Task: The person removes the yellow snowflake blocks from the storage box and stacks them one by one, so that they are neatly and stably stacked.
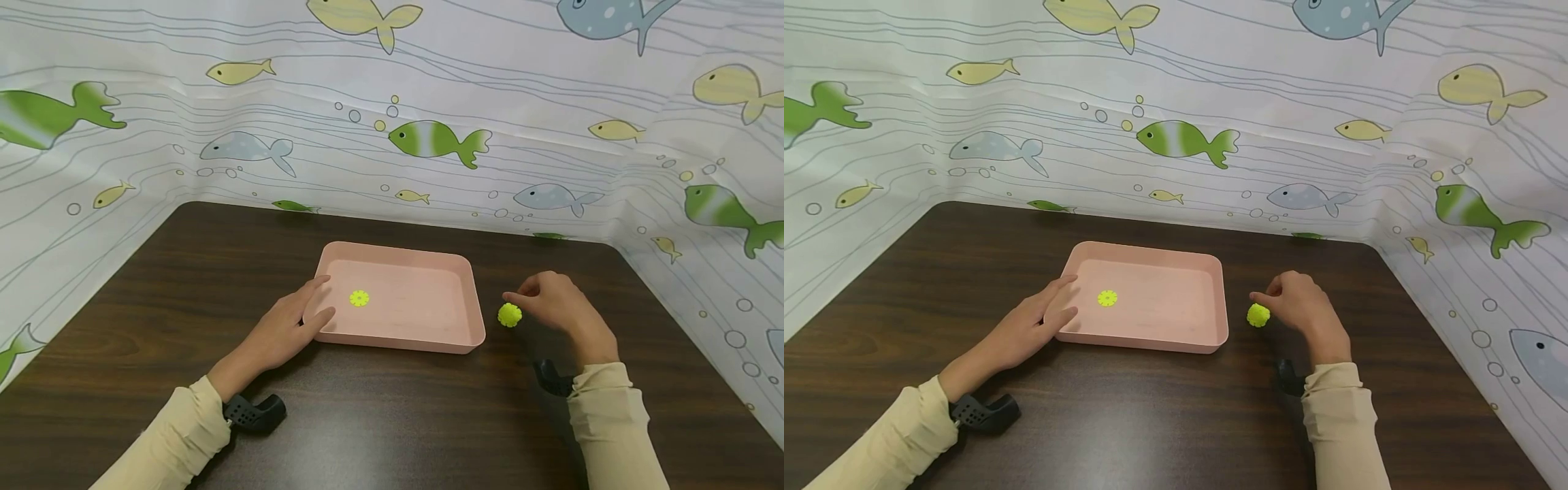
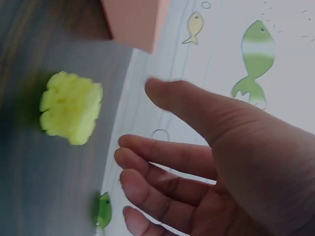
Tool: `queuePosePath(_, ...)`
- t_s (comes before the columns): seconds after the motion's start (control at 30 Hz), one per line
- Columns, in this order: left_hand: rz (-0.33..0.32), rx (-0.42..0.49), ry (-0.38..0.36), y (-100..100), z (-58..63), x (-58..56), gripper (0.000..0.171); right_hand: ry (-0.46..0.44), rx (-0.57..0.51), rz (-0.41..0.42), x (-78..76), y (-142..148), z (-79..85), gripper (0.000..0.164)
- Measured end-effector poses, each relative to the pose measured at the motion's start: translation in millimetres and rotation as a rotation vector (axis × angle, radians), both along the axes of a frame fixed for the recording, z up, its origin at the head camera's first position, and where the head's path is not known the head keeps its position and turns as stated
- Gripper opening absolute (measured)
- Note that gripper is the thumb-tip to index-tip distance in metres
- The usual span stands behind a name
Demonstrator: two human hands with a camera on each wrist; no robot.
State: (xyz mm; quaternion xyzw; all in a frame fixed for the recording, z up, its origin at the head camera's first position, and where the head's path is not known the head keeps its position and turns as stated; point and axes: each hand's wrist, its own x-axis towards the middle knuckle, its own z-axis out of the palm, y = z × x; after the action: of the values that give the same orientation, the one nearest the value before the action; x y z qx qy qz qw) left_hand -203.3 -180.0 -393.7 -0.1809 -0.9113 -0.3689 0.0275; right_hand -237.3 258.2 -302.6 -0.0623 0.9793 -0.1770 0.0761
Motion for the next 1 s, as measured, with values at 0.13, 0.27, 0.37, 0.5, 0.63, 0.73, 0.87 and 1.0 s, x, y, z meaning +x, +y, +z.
queuePosePath(0.13,0.001,0.013,0.002,-3,1.6,1.9,0.067,0.077,-0.029,0.031,0.4,-15,7.6,0.043)
queuePosePath(0.27,-0.006,0.028,0.003,-4,2.6,5.0,0.067,0.137,-0.062,0.061,-1.8,-43,8.0,0.034)
queuePosePath(0.37,-0.008,0.034,0.007,-3,2.5,6.6,0.067,0.164,-0.087,0.105,-5.0,-72,4.5,0.026)
queuePosePath(0.5,-0.006,0.035,0.018,1,2.7,7.1,0.066,0.182,-0.094,0.200,-10.2,-121,-2.0,0.022)
queuePosePath(0.63,-0.007,0.042,0.014,3,0.4,9.1,0.067,0.137,-0.102,0.313,-13.2,-171,-16.2,0.032)
queuePosePath(0.73,-0.008,0.043,-0.003,5,-0.4,8.6,0.067,0.107,-0.104,0.370,-11.9,-196,-26.2,0.042)
queuePosePath(0.87,0.004,0.031,-0.001,5,-1.2,6.3,0.067,0.085,-0.058,0.393,-8.2,-212,-36.8,0.047)
queuePosePath(1.0,0.020,0.031,0.028,0,-0.5,5.7,0.065,0.099,-0.060,0.421,-8.4,-220,-42.6,0.034)
